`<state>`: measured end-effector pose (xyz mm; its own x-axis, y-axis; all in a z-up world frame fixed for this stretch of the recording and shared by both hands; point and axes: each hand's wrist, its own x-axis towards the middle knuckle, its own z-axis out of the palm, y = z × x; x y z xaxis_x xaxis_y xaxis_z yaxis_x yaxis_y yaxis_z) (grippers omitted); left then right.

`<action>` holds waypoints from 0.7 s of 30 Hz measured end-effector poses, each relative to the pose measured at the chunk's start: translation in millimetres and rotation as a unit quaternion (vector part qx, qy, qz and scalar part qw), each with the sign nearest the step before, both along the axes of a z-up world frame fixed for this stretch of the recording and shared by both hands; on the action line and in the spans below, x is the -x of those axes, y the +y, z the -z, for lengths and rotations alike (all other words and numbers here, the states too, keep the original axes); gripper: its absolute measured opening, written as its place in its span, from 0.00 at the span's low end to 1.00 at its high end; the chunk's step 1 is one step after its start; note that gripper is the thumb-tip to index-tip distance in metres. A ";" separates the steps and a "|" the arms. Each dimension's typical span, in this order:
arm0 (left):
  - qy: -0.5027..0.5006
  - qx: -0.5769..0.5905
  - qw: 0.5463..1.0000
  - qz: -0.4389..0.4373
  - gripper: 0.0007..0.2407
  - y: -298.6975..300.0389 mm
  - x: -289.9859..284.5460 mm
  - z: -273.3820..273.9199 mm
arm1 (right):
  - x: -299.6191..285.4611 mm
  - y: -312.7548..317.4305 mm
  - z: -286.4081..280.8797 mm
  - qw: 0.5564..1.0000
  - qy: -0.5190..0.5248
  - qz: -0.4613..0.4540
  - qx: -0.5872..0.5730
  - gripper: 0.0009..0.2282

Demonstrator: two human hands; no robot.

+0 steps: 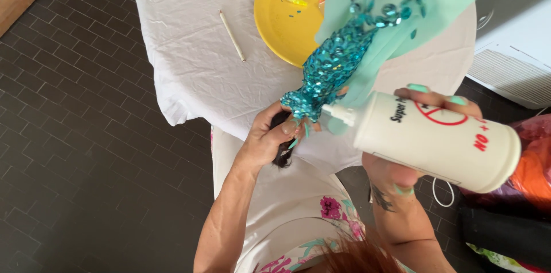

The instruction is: Decorating a doll's dress with sequins and glue.

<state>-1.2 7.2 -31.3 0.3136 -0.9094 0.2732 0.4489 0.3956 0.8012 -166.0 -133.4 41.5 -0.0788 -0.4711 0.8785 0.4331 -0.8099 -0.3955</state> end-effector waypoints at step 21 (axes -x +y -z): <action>-0.125 -0.111 0.980 -0.112 0.03 1.2 9.0 0.8 | 16.2 6.0 -2.3 0.986 0.034 -0.114 -0.113 0.46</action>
<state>-10.2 8.4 -32.1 0.4609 -0.8707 0.1715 0.1486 0.2662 0.9524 -182.1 -127.4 43.8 0.1073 -0.6537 0.7491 0.5599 -0.5829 -0.5888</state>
